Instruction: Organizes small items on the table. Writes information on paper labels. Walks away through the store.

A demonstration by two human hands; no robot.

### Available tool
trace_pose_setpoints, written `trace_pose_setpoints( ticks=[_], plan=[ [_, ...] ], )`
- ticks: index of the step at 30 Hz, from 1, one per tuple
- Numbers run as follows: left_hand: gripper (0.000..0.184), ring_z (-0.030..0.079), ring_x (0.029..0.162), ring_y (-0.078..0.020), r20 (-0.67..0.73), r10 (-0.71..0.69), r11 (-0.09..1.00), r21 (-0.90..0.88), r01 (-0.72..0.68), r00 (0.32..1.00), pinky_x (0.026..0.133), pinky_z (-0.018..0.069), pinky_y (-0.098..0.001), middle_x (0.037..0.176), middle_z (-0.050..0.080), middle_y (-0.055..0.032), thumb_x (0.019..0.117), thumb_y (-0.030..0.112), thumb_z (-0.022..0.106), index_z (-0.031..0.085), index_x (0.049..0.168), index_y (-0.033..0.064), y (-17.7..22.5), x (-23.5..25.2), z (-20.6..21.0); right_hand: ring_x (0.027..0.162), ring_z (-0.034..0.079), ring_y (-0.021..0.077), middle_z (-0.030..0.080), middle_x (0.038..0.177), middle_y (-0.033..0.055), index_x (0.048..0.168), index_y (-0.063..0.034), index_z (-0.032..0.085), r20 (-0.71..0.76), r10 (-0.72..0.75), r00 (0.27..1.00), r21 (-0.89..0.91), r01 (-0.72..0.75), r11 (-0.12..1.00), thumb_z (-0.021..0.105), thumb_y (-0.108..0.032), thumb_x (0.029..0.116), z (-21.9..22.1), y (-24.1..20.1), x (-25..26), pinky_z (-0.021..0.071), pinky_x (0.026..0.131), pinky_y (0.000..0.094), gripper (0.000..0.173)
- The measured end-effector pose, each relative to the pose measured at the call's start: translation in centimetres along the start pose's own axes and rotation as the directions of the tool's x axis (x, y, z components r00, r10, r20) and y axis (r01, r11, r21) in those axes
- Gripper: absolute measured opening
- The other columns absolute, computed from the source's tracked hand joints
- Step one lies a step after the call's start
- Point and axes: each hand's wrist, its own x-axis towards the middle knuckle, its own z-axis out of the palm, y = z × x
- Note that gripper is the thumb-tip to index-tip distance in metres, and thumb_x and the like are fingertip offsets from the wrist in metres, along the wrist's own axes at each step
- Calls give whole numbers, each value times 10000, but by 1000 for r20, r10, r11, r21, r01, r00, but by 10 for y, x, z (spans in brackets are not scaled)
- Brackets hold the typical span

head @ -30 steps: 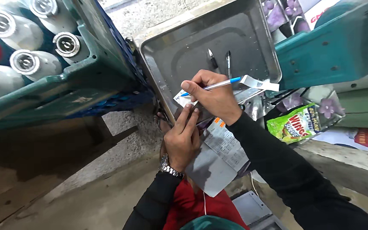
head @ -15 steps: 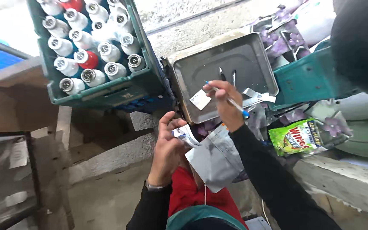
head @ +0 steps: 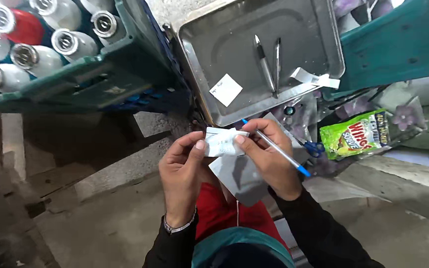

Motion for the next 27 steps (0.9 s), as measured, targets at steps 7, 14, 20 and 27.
trace_pose_setpoints(
  ticks=[7, 14, 20, 27],
  plan=[
    [239, 716, 738, -238, -66, 191, 947, 276, -166, 979, 638, 661, -385, 988, 714, -134, 955, 62, 714, 718, 1183, -10, -6, -2, 13, 891, 665, 197, 657, 1121, 93, 1287, -40, 564, 84, -58, 995, -30, 61, 998, 755, -133, 922, -8, -7, 2, 615, 721, 330, 422],
    [382, 710, 823, -166, 29, 171, 948, 269, -172, 985, 711, 643, -332, 1034, 704, -62, 1027, 230, 634, 590, 1364, 54, -8, 5, 14, 827, 680, 186, 664, 1067, 86, 1279, -44, 576, 53, -75, 996, -101, 80, 992, 721, -47, 935, 1, -2, 10, 626, 649, 324, 374],
    [445, 704, 721, -241, 103, 84, 943, 312, -112, 991, 622, 643, -388, 957, 718, -120, 949, 73, 717, 602, 1378, 78, -4, 24, 7, 803, 693, 131, 703, 1077, 56, 1295, -58, 603, 92, -119, 989, -209, 136, 968, 678, -63, 982, -8, -6, 35, 623, 637, 277, 322],
    [439, 705, 650, -239, -34, 98, 922, 379, -78, 995, 546, 641, -376, 843, 715, -88, 926, 98, 757, 622, 1342, 133, -1, 66, 27, 815, 689, 188, 694, 1046, 78, 1242, -58, 620, -45, -231, 972, -149, 222, 964, 674, -134, 999, -10, -10, 72, 617, 632, 328, 259]
  ],
)
